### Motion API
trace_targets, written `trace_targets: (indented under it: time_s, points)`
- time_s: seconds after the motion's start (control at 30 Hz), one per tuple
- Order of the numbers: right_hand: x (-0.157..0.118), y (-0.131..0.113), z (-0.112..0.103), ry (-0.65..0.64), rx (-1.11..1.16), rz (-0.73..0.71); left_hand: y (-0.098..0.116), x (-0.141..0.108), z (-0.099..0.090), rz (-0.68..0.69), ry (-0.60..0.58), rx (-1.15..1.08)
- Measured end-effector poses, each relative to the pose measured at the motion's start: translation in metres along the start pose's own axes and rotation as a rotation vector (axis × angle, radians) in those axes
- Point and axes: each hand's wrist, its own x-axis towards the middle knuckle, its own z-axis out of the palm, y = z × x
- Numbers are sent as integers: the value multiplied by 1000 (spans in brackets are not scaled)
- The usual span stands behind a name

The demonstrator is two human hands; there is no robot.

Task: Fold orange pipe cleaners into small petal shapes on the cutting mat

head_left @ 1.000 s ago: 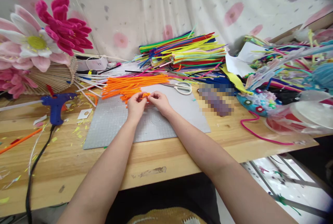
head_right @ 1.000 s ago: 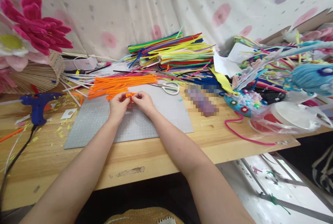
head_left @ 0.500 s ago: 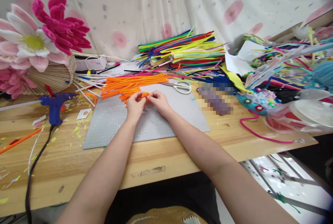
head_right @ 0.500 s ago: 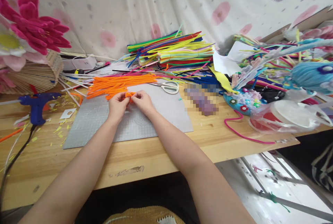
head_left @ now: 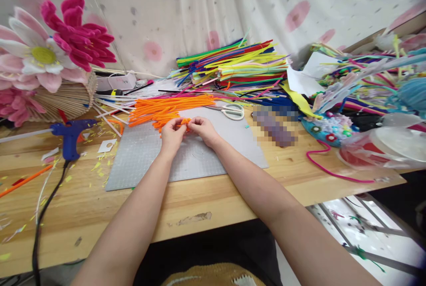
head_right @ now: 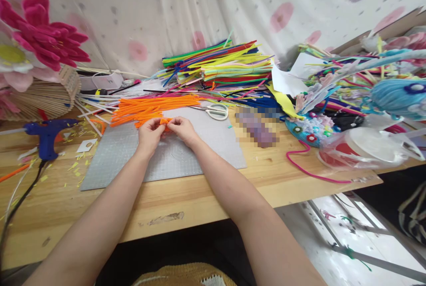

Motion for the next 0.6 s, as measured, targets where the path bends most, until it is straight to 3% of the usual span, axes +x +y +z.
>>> trace_targets:
  time_s: [0.17,0.43,0.6]
  points:
    - [-1,-1,0,6,-37,4,-1,-1,1,13,-1,37]
    - [3,5,7,197,-407,-130,-4,1,4,-30,82,107]
    - [0,0,7,233,-471,-195,-4,-1,2,1,51,84]
